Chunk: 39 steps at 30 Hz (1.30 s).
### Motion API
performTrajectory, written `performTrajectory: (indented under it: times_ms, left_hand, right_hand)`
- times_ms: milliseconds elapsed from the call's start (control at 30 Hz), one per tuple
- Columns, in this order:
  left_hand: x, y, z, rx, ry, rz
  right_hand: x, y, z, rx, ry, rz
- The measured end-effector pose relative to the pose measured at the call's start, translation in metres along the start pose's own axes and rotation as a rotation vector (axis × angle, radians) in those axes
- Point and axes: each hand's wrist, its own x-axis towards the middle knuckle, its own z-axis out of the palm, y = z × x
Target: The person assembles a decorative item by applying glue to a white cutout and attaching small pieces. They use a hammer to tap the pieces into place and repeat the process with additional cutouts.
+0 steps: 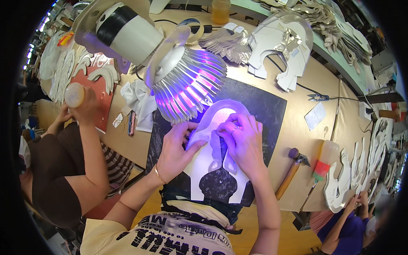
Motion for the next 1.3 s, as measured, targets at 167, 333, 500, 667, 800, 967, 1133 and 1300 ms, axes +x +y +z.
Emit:
performTrajectory:
  times_ms: [167, 333, 500, 667, 800, 967, 1133, 1300]
  left_hand:
    - [0.002, -0.004, 0.002, 0.07, 0.061, 0.075]
    - [-0.009, 0.002, 0.001, -0.046, -0.015, -0.094]
    - [-0.051, 0.029, -0.012, -0.022, -0.485, -0.219]
    - [-0.035, 0.036, -0.021, 0.386, -0.182, 0.235]
    - [0.028, 0.029, 0.018, 0.524, -0.018, 0.609]
    - [0.058, 0.017, 0.052, 0.319, -0.327, 0.591]
    - [0.029, 0.008, 0.041, 0.23, -0.207, 0.334]
    - [0.006, 0.003, 0.019, 0.264, 0.075, 0.182]
  right_hand:
    - [-0.002, 0.0, -0.001, 0.033, 0.013, -0.005]
    - [-0.032, -0.014, -0.006, -0.069, 0.243, 0.128]
    - [-0.083, -0.03, -0.032, 0.004, 0.203, 0.472]
    - [-0.101, -0.042, -0.033, 0.002, 0.121, 0.58]
    - [-0.09, -0.034, -0.019, -0.122, 0.215, 0.498]
    - [-0.082, -0.036, -0.02, -0.169, 0.083, 0.617]
    - [-0.069, -0.039, -0.023, -0.237, -0.012, 0.556]
    - [-0.054, -0.031, -0.03, -0.294, -0.076, 0.436]
